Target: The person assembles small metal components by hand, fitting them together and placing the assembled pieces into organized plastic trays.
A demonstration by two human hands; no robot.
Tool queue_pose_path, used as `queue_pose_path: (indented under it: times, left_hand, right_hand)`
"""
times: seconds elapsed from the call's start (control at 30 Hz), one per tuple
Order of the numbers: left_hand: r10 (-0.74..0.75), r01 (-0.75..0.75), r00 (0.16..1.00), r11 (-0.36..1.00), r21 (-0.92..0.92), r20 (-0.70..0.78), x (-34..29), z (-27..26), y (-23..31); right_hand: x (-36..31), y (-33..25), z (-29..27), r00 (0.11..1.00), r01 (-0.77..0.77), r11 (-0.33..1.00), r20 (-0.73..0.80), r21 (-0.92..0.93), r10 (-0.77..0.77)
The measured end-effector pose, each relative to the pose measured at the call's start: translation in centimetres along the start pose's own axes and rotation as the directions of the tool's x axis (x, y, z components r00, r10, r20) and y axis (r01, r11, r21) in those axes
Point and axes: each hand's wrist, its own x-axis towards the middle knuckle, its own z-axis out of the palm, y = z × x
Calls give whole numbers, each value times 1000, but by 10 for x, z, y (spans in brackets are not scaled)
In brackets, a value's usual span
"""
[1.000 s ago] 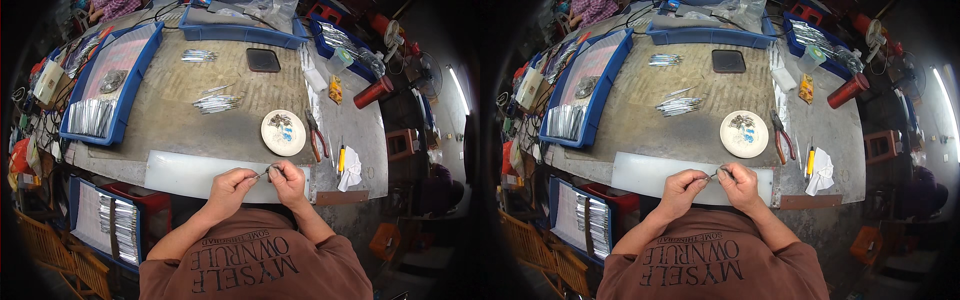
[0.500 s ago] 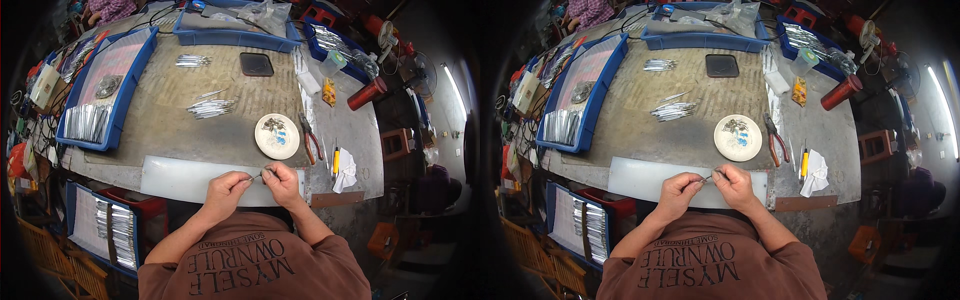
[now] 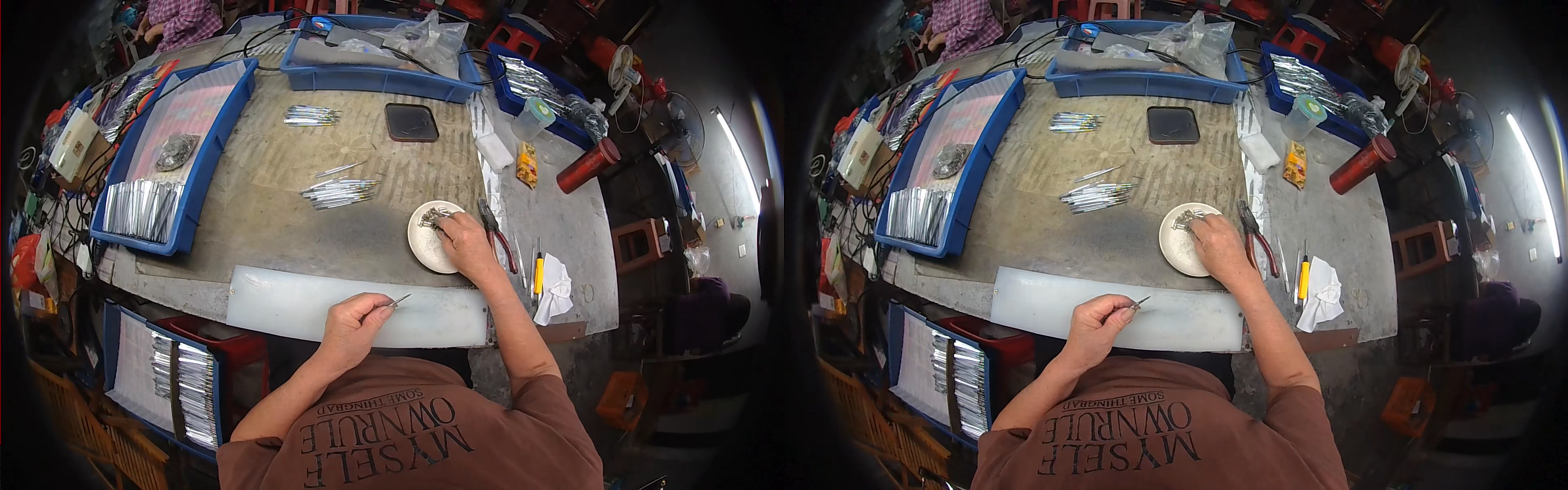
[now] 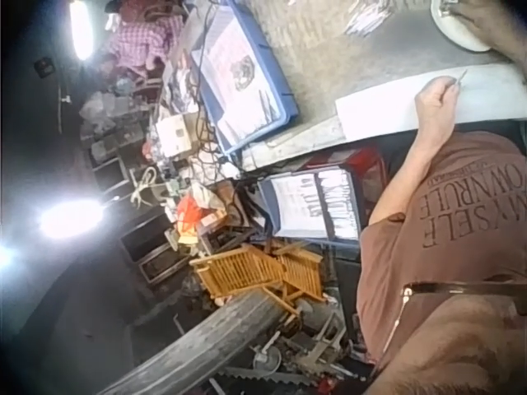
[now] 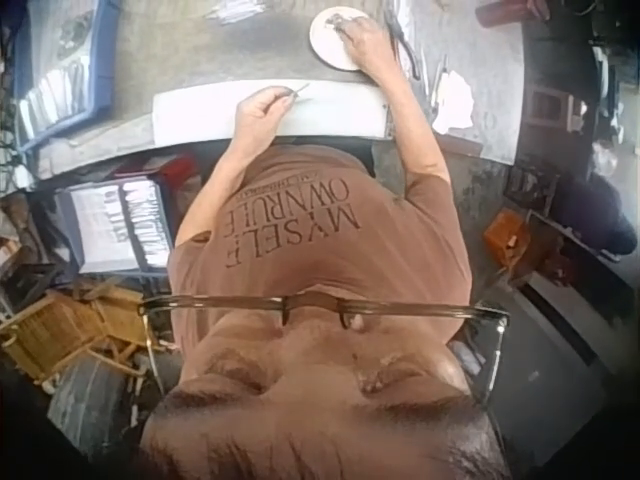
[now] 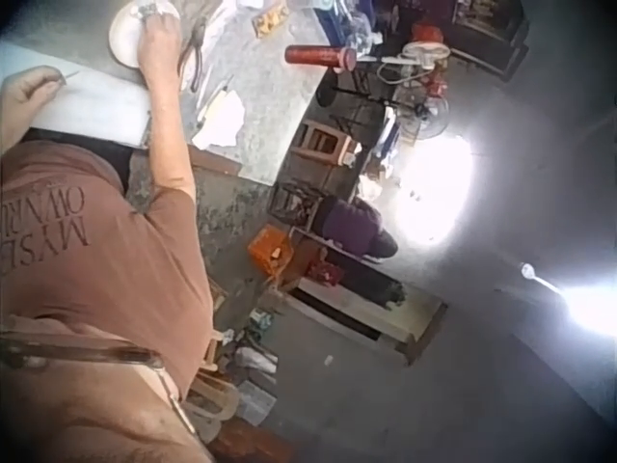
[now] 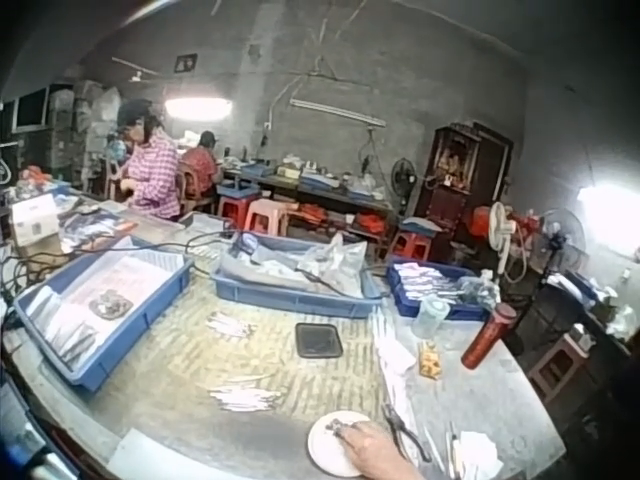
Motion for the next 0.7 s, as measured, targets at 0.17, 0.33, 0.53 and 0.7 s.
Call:
queue_pose_path:
  times: [0.17,0.33,0.53,0.7]
  left_hand:
    - [-25,24,1000,1000,16,13,-1,-2,-1]
    - [15,-15,1000,1000,-3,4,-1,0,-2]
    - [3,-4,1000,999,32,18,-2,-2,1]
    - [-1,1,1000,1000,30,12,-3,-2,-1]
  right_hand:
    - [2,-2,-3,994,58,996,95,-62,-52]
    - [1,-3,-7,986,76,997,153,-27,-71]
    - [3,-9,-11,963,52,998,265,-26,-43]
    - [2,-16,-16,934,51,999,354,-7,-45]
